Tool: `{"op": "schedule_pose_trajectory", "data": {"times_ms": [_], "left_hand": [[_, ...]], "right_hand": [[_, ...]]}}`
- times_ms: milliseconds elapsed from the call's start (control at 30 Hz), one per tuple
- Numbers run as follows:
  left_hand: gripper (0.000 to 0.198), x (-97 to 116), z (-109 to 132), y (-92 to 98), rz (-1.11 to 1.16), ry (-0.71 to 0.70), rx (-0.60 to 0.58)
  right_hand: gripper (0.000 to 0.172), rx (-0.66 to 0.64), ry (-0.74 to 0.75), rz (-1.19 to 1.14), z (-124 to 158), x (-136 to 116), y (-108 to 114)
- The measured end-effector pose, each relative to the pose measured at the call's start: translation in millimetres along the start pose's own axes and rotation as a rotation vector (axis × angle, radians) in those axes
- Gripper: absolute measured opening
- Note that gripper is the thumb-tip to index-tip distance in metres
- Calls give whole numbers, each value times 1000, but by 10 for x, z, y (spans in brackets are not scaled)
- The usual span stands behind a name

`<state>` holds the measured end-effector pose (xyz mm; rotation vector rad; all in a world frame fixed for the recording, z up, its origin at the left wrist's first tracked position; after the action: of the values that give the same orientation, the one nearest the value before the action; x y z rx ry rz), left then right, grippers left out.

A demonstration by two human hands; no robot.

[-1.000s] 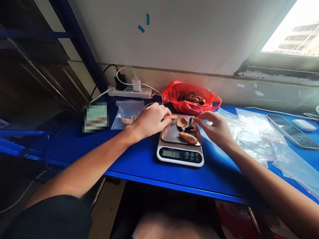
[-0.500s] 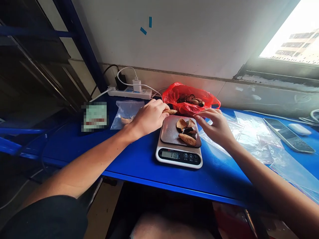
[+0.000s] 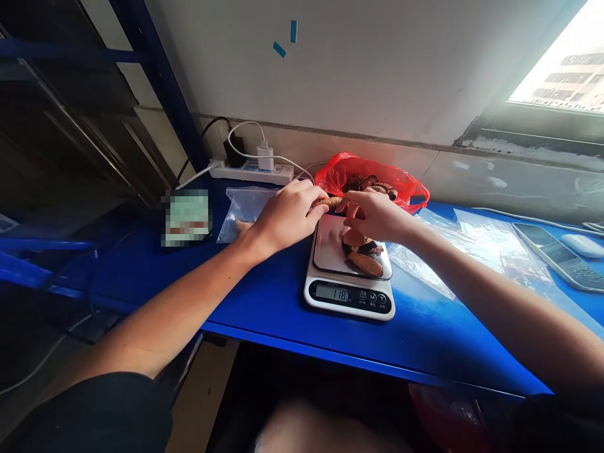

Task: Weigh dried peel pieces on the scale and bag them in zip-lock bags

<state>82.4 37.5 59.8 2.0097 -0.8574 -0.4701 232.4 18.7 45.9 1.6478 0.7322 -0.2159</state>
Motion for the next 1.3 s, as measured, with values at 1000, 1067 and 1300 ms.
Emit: {"op": "schedule_pose_trajectory", "data": {"times_ms": [1000,1067,1300], "left_hand": [[14,234,75,-161,133,-53,-183],[15,246,76,-173,131,-68,-175],[22,142,46,-42,106,-50,-8]], "right_hand": [[14,305,-50,-679,1171,185,355],[20,297,-80,-657,1164,156,333],[20,436,-183,-680,1151,156,316]]}}
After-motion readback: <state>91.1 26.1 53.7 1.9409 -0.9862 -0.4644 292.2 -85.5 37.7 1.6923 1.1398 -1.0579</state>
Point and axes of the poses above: each hand's wrist, its own z-axis away from the middle knuckle, its own y-axis out of the back of the hand, x = y × z, the point moved 6 cm from there along -z, towards the middle knuckle, and after that the axes turned 14 degrees about -z, right-handed, at the moved point
